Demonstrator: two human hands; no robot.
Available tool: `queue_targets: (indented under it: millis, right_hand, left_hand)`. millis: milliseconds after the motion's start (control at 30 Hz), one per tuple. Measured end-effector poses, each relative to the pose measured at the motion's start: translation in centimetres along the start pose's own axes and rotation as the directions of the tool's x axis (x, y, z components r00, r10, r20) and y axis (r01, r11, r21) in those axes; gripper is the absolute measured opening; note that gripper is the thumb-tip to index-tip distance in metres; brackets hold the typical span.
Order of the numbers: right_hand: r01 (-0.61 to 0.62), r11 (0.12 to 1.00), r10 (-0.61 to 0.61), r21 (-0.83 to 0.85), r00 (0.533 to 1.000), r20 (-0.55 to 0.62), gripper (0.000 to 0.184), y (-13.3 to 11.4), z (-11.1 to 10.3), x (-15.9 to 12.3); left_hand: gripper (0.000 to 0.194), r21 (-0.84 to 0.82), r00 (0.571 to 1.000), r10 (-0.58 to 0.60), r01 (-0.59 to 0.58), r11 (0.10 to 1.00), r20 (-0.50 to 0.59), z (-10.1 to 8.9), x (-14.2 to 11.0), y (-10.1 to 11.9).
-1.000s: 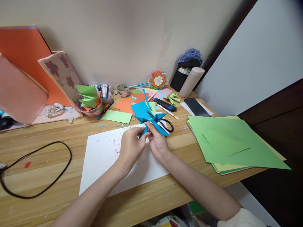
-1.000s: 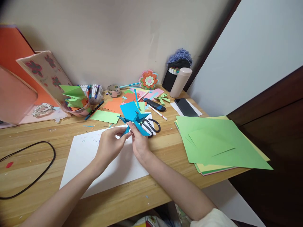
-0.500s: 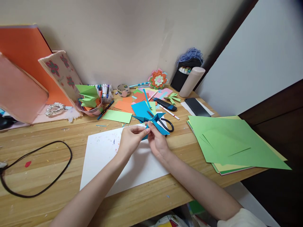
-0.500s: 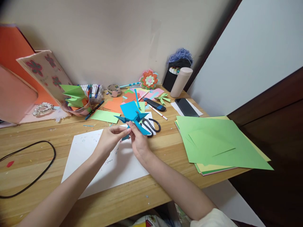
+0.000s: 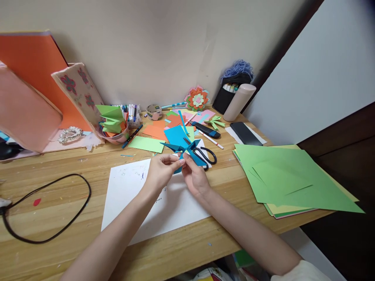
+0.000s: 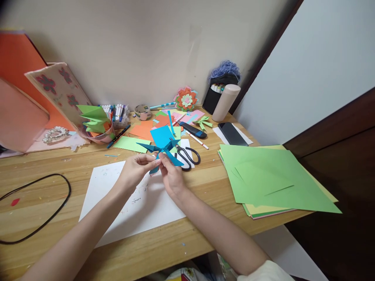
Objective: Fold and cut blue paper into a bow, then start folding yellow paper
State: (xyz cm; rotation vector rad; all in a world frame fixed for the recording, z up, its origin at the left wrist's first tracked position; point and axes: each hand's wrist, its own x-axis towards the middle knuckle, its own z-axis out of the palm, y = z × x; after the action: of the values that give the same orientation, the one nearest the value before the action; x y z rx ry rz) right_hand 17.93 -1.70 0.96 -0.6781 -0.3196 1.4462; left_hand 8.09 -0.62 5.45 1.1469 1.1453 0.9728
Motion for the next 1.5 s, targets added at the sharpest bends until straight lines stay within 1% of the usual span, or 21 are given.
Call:
queue_targets:
  millis: [167,300,400,500,633,700,867,933,1000,1067,1167,1233,1333,1500]
  right_hand:
    - [-0.024,1.000,0.024,0.010,1.000,-0.012,0.008,0.0,0.0,0.0]
    - [-0.024,0.999,0.023,0.036,1.000,0.012,0.008,0.0,0.0,-0.1]
    - [-0.027,0.999,0.027,0.045,1.000,-0.002,0.007,-0.1,0.1,-0.1]
    - [-0.053,0.997,0.053,0.049,0.999,0.004,0.010,-0.2,0.0,0.0]
    - [-0.091,0.994,0.090,0.055,0.996,0.015,0.013,0.0,-0.3,0.2]
    - [-0.113,0.992,0.111,0.059,0.993,0.043,0.015,0.2,-0.3,0.2]
    - [-0.163,0.981,0.149,0.108,0.981,0.125,0.017,0.1,-0.1,0.1]
    - [-0.167,0.978,0.151,0.123,0.980,0.127,0.016,-0.1,-0.1,0.2]
    - [-0.160,0.980,0.151,0.121,0.985,0.086,0.016,-0.3,-0.1,0.3]
    - [-0.168,0.981,0.167,0.092,0.986,0.016,0.018,-0.5,-0.2,0.3]
    - [-0.176,0.982,0.180,0.065,0.982,-0.065,0.019,-0.6,-0.2,0.4]
    - [-0.155,0.984,0.163,0.084,0.983,-0.090,0.018,-0.5,-0.1,0.5]
    - [-0.135,0.986,0.142,0.100,0.987,-0.068,0.017,-0.4,-0.1,0.5]
    - [-0.115,0.993,0.114,0.034,0.993,0.010,0.019,-0.1,-0.2,0.4]
  left_hand:
    - [0.026,-0.017,1.000,0.020,-0.020,1.000,-0.001,0.2,0.1,-0.4]
    - [0.020,0.001,0.999,0.052,-0.052,0.999,-0.012,0.5,0.0,-0.7]
    - [0.018,0.011,0.998,0.062,-0.062,0.998,-0.010,0.8,-0.1,-0.8]
    - [0.020,0.026,0.994,0.113,-0.113,0.993,-0.012,1.0,-0.1,-0.9]
    - [0.020,0.128,0.969,0.234,-0.222,0.966,-0.081,1.1,-0.3,-0.7]
    - [0.018,0.193,0.953,0.280,-0.256,0.947,-0.112,1.0,-0.3,-0.5]
    - [0.013,0.342,0.942,0.320,-0.268,0.900,-0.104,1.1,-0.8,-0.4]
    - [0.011,0.377,0.939,0.331,-0.274,0.885,-0.093,1.1,-0.9,-0.5]
    - [0.009,0.386,0.942,0.330,-0.285,0.877,-0.055,1.1,-0.9,-0.5]
    - [0.008,0.381,0.951,0.308,-0.281,0.881,-0.009,1.0,-0.9,-0.6]
    - [0.009,0.378,0.967,0.253,-0.244,0.893,0.028,0.9,-0.6,-0.8]
    - [0.007,0.364,0.977,0.210,-0.211,0.907,0.043,0.8,-0.5,-0.9]
    - [0.010,0.336,0.983,0.175,-0.184,0.924,0.057,0.9,-0.3,-1.0]
    - [0.015,0.327,0.984,0.176,-0.176,0.929,0.028,0.8,0.0,-0.8]
